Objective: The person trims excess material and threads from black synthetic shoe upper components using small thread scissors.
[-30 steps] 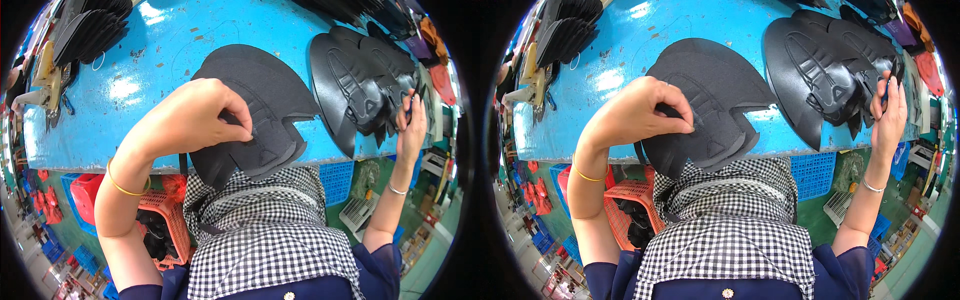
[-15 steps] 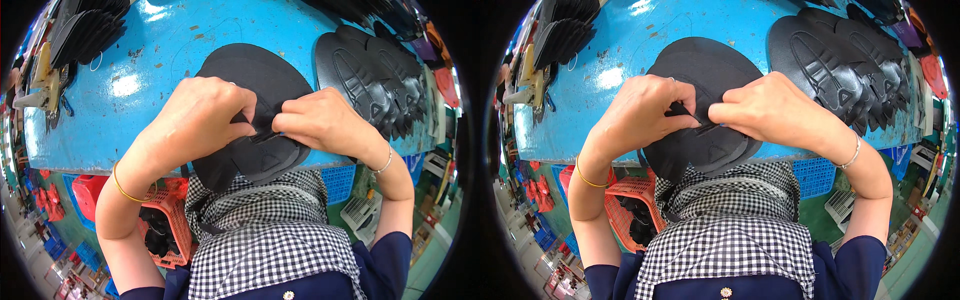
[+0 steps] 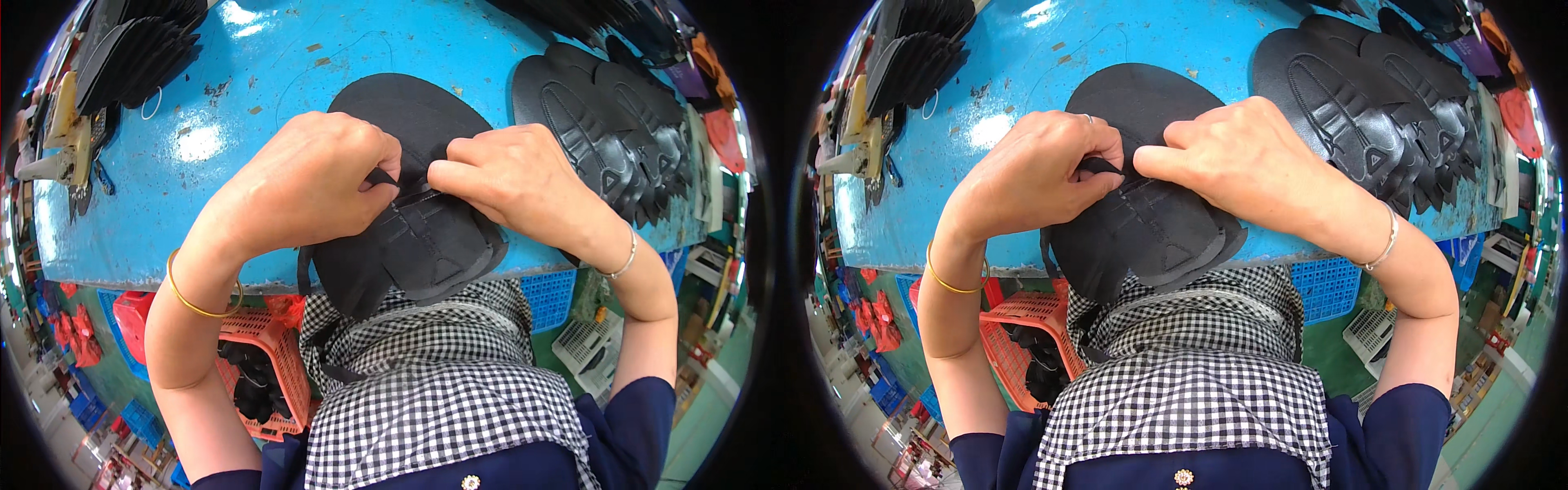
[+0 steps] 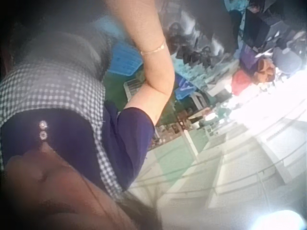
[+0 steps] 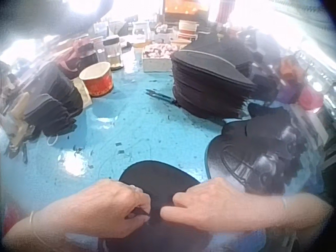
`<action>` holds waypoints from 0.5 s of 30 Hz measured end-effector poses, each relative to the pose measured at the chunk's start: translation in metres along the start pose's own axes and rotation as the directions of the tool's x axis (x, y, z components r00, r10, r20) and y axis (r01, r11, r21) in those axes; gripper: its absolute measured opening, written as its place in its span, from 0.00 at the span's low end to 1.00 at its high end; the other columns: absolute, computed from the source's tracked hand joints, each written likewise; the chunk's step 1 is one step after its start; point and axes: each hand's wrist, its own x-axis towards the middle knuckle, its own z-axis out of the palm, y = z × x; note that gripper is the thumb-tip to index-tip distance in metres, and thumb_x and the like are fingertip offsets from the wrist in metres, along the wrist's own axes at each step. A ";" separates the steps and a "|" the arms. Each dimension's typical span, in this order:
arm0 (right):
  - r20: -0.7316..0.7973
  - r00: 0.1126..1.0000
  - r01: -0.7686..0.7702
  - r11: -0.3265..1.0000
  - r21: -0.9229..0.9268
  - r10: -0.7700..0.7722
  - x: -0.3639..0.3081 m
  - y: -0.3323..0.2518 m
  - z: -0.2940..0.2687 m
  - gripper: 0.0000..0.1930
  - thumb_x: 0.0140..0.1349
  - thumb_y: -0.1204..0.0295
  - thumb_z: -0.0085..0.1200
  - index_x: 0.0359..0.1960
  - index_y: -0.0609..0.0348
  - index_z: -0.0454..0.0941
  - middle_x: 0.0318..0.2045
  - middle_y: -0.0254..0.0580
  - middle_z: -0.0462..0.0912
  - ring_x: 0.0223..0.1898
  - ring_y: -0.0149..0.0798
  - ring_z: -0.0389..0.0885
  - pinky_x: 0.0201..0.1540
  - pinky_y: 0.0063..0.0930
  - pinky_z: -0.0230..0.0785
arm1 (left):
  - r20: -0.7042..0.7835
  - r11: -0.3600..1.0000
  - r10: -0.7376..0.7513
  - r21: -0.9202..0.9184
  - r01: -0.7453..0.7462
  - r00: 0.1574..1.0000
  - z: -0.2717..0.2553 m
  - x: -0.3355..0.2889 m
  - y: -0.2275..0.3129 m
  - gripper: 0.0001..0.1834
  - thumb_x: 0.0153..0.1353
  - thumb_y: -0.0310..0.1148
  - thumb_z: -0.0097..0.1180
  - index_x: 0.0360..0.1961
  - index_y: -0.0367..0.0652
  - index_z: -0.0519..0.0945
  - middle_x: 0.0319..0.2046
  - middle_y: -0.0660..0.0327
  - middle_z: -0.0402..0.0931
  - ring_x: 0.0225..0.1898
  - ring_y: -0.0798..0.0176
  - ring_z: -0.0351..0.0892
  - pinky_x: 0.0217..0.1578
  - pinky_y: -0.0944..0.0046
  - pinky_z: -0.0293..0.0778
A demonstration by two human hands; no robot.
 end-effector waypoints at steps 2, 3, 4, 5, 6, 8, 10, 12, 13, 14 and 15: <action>0.066 0.998 0.013 1.000 0.027 -0.015 -0.003 0.001 -0.008 0.09 0.52 0.73 0.59 0.34 0.49 0.74 0.21 0.35 0.72 0.25 0.39 0.81 0.21 0.34 0.69 | 0.046 1.000 0.010 0.003 -0.011 0.999 -0.001 0.001 -0.001 0.07 0.52 0.28 0.65 0.30 0.37 0.81 0.25 0.51 0.79 0.28 0.45 0.79 0.30 0.54 0.73; 0.130 0.991 0.026 0.998 0.057 -0.033 -0.004 0.001 -0.012 0.08 0.53 0.73 0.59 0.34 0.49 0.74 0.22 0.35 0.72 0.25 0.39 0.81 0.21 0.34 0.69 | 0.045 1.000 0.007 0.003 -0.007 0.999 -0.002 0.001 0.000 0.07 0.52 0.28 0.65 0.30 0.37 0.81 0.25 0.51 0.79 0.28 0.45 0.79 0.30 0.54 0.73; 0.130 0.991 0.030 0.998 0.058 -0.038 -0.005 0.002 -0.014 0.08 0.53 0.73 0.59 0.34 0.49 0.74 0.22 0.35 0.72 0.25 0.39 0.81 0.21 0.34 0.69 | 0.081 1.000 0.002 -0.003 -0.002 0.997 -0.003 0.002 0.002 0.07 0.52 0.28 0.65 0.31 0.37 0.81 0.25 0.50 0.79 0.28 0.45 0.79 0.30 0.54 0.73; 0.176 0.983 0.033 0.996 0.081 -0.047 -0.007 0.002 -0.016 0.10 0.52 0.73 0.59 0.35 0.49 0.74 0.22 0.35 0.72 0.25 0.40 0.81 0.21 0.34 0.69 | 0.120 1.000 0.003 -0.011 -0.001 0.993 -0.002 0.003 0.004 0.07 0.52 0.28 0.65 0.31 0.37 0.81 0.25 0.50 0.79 0.28 0.45 0.79 0.30 0.54 0.73; 0.221 0.973 0.035 0.994 0.104 -0.058 -0.009 0.002 -0.017 0.11 0.51 0.72 0.60 0.37 0.49 0.74 0.21 0.35 0.71 0.25 0.40 0.81 0.21 0.34 0.69 | 0.120 1.000 0.004 -0.012 -0.003 0.993 -0.002 0.002 0.004 0.07 0.52 0.28 0.65 0.31 0.37 0.81 0.25 0.50 0.79 0.28 0.45 0.79 0.30 0.54 0.73; 0.159 0.987 0.017 0.999 0.031 -0.022 -0.004 0.000 -0.008 0.11 0.53 0.71 0.60 0.37 0.49 0.74 0.22 0.35 0.72 0.26 0.40 0.81 0.22 0.35 0.69 | 0.066 0.998 0.032 -0.064 -0.027 0.997 0.000 -0.001 0.001 0.07 0.53 0.28 0.65 0.32 0.37 0.81 0.25 0.50 0.79 0.28 0.45 0.78 0.30 0.53 0.73; 0.092 0.996 -0.007 0.999 -0.041 0.011 -0.003 0.000 -0.005 0.11 0.54 0.70 0.61 0.38 0.49 0.74 0.22 0.36 0.74 0.26 0.41 0.82 0.23 0.35 0.70 | 0.070 0.996 0.061 -0.074 -0.056 0.996 0.000 0.001 -0.002 0.07 0.53 0.27 0.64 0.32 0.38 0.81 0.25 0.50 0.79 0.29 0.44 0.78 0.30 0.53 0.73; 0.113 0.991 -0.099 0.975 0.201 0.078 -0.002 0.001 -0.006 0.11 0.61 0.64 0.60 0.40 0.51 0.74 0.25 0.38 0.78 0.29 0.44 0.83 0.26 0.38 0.72 | 0.071 0.994 0.081 -0.084 -0.075 0.994 -0.001 0.000 -0.004 0.07 0.53 0.27 0.64 0.32 0.38 0.81 0.25 0.50 0.79 0.29 0.44 0.78 0.30 0.53 0.73; 0.112 0.991 -0.098 0.974 0.202 0.076 -0.003 0.000 -0.010 0.11 0.61 0.64 0.60 0.40 0.51 0.74 0.25 0.38 0.78 0.29 0.44 0.83 0.26 0.38 0.72 | 0.088 0.993 0.089 -0.088 -0.081 0.992 -0.003 -0.001 -0.003 0.06 0.54 0.27 0.64 0.32 0.37 0.81 0.25 0.50 0.78 0.29 0.44 0.78 0.30 0.53 0.73; 0.127 0.981 -0.172 0.963 0.207 0.148 -0.004 -0.001 -0.015 0.12 0.62 0.61 0.59 0.40 0.53 0.74 0.27 0.39 0.80 0.31 0.46 0.84 0.28 0.39 0.72 | 0.104 0.992 0.096 -0.092 -0.086 0.990 -0.004 -0.001 -0.003 0.06 0.54 0.27 0.63 0.32 0.37 0.80 0.25 0.50 0.78 0.29 0.44 0.78 0.30 0.52 0.73; 0.142 0.966 -0.245 0.946 0.211 0.218 -0.004 -0.001 -0.018 0.14 0.64 0.58 0.59 0.40 0.55 0.74 0.28 0.40 0.82 0.32 0.48 0.84 0.30 0.41 0.73 | 0.103 0.992 0.092 -0.091 -0.083 0.990 -0.006 -0.002 -0.002 0.06 0.54 0.27 0.63 0.32 0.37 0.80 0.25 0.50 0.78 0.29 0.44 0.78 0.30 0.52 0.73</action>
